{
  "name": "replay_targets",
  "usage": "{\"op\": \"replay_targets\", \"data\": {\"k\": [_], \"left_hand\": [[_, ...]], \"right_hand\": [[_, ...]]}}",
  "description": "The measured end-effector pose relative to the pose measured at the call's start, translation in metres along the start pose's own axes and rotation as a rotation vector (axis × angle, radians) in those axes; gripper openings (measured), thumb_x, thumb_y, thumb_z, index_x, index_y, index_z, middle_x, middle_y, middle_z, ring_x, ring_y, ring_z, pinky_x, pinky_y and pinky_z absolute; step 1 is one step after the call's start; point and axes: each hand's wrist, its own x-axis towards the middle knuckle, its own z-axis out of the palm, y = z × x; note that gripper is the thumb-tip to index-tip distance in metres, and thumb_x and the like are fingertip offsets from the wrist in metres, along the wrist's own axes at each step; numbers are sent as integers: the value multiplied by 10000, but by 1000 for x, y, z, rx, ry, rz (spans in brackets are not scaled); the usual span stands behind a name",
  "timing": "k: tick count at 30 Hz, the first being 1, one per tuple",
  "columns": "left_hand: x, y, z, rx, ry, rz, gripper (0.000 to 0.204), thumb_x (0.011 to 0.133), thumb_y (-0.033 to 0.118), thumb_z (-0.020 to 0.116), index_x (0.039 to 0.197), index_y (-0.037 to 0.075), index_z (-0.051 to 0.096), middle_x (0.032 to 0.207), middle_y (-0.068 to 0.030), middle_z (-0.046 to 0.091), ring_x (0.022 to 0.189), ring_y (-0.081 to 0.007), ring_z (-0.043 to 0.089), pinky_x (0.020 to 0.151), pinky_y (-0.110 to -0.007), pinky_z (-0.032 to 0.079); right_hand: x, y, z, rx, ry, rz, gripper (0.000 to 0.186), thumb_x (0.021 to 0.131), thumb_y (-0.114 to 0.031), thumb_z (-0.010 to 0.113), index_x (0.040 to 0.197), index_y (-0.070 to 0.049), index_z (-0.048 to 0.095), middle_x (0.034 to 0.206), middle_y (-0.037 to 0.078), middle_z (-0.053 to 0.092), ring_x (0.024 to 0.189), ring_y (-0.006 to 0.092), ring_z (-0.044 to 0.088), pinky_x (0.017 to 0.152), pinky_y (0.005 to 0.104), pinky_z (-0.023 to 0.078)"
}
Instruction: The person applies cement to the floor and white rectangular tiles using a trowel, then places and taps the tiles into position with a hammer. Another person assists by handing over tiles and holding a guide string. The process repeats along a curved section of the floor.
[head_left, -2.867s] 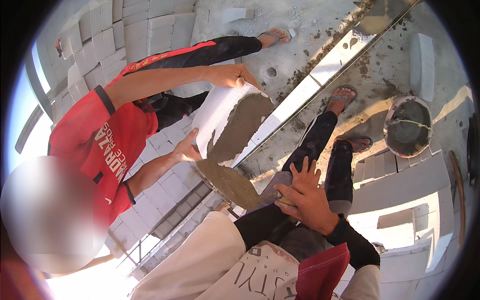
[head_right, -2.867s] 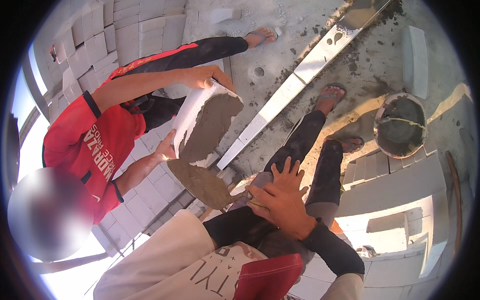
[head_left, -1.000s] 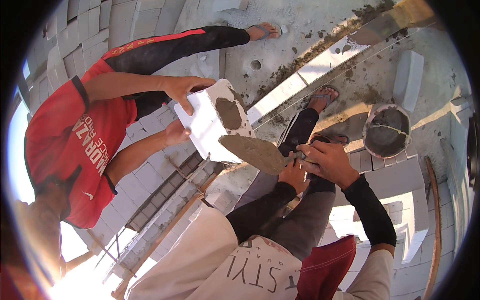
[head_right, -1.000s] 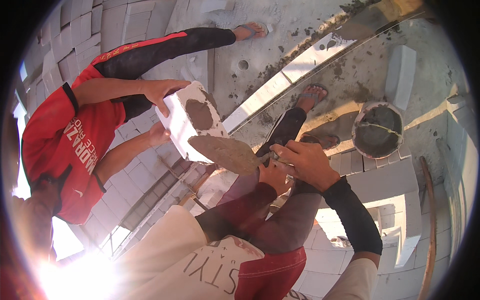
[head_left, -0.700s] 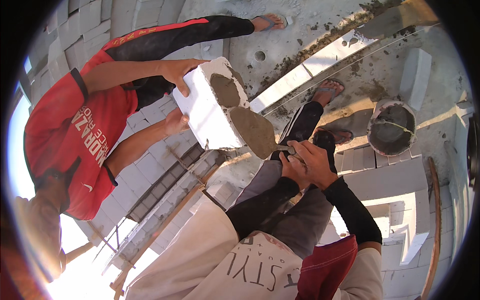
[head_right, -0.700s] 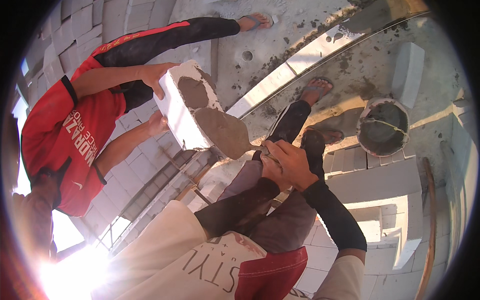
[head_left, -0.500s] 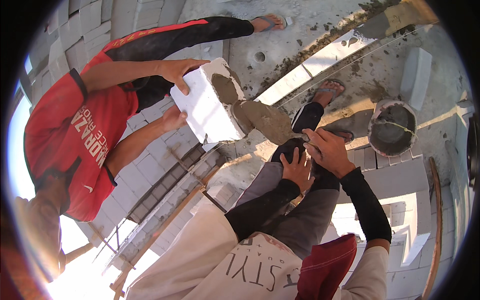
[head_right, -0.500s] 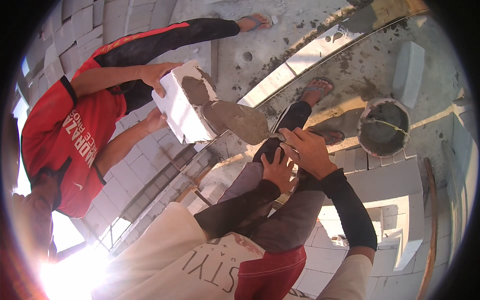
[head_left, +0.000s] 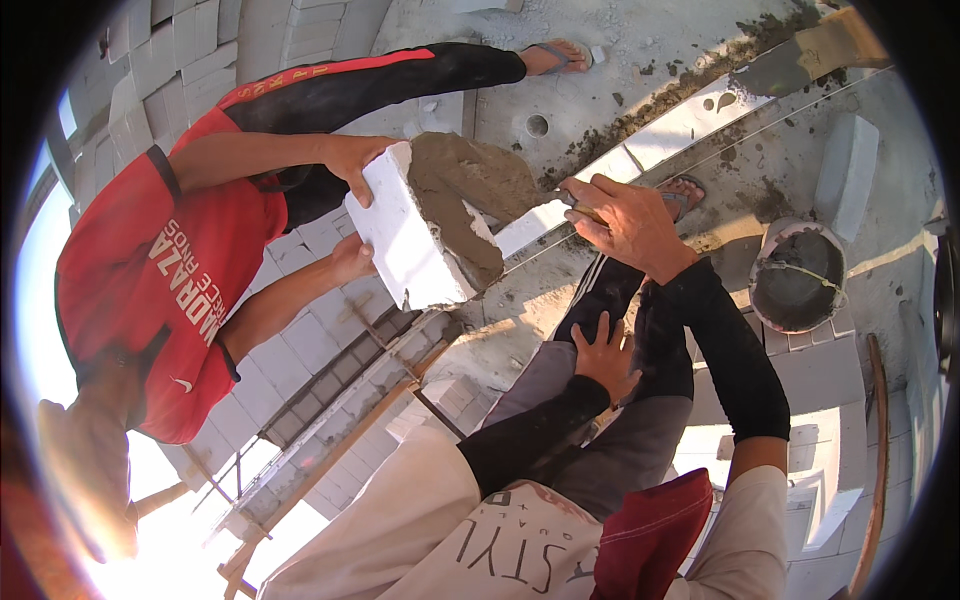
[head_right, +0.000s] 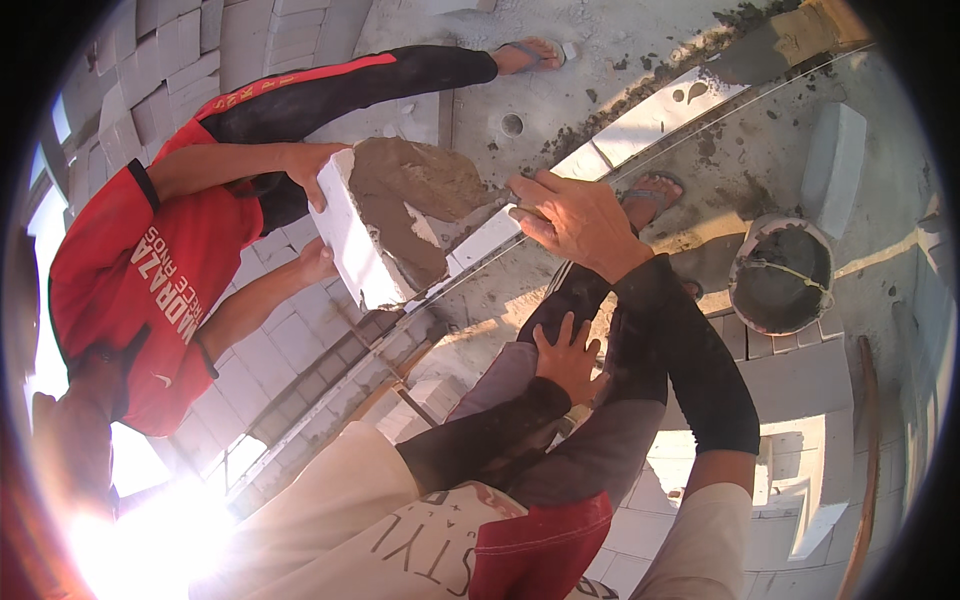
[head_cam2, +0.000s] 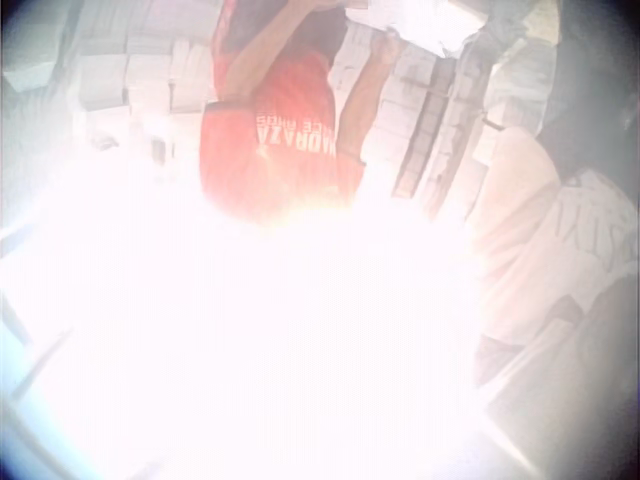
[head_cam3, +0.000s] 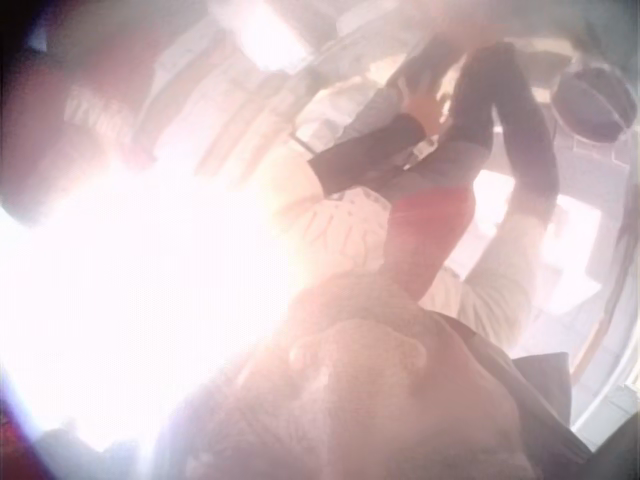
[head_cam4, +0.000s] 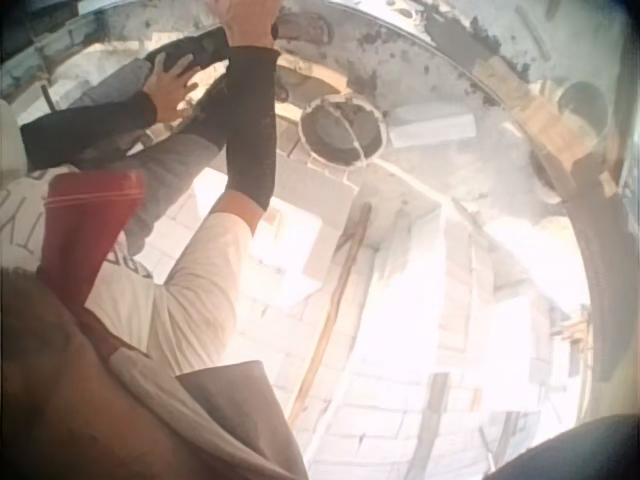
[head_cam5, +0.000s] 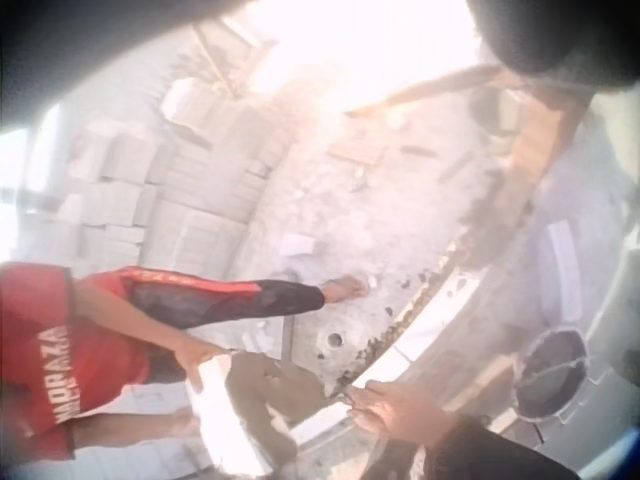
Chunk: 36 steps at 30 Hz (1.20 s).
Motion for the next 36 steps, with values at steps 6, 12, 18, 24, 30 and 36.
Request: {"op": "replay_targets", "data": {"k": [6,12,18,24,30,36], "left_hand": [[4,0,-11,91,-42,-6,634,901,629,649,1309,147,701,1578,-72,510,1550,-354,314,1067,-823,277],[9,-5,-15,126,-110,-7,652,863,584,712,1358,159,692,1598,-57,496,1560,-354,298,1087,-817,245],[15,0,-26,179,-77,37,562,888,532,718,1327,182,702,1589,-62,522,1553,-355,331,1122,-794,256],[102,43,-71,-430,412,317,332,929,234,752,1220,74,740,1302,-183,718,1296,-386,633,1131,-486,466],[309,202,-126,-778,235,303,652,931,389,786,1368,-71,633,1293,-235,717,1182,-340,705,984,-400,554],[505,325,-158,-540,104,54,1405,667,780,813,1575,-155,290,1605,-399,348,1476,-453,420,1217,-475,340]], "right_hand": [[-67,14,34,71,-113,104,370,991,-325,704,1278,-94,670,975,98,677,784,338,699,662,444,554],[-199,-28,-18,92,206,633,382,968,-279,742,1265,-61,640,1014,121,687,815,360,701,706,448,566],[-304,-77,-55,177,717,1281,344,1000,-238,672,1240,0,605,888,206,688,789,386,696,718,464,527],[-371,-85,-18,139,855,1467,344,1038,-262,587,1228,25,606,853,240,685,795,429,700,739,514,522],[-366,-53,-5,780,1087,1540,418,1058,-280,588,1327,34,528,788,152,663,600,245,675,560,409,532],[-331,-47,43,908,1285,1538,459,1037,-264,643,1349,53,527,749,97,651,569,155,615,534,332,498]]}}
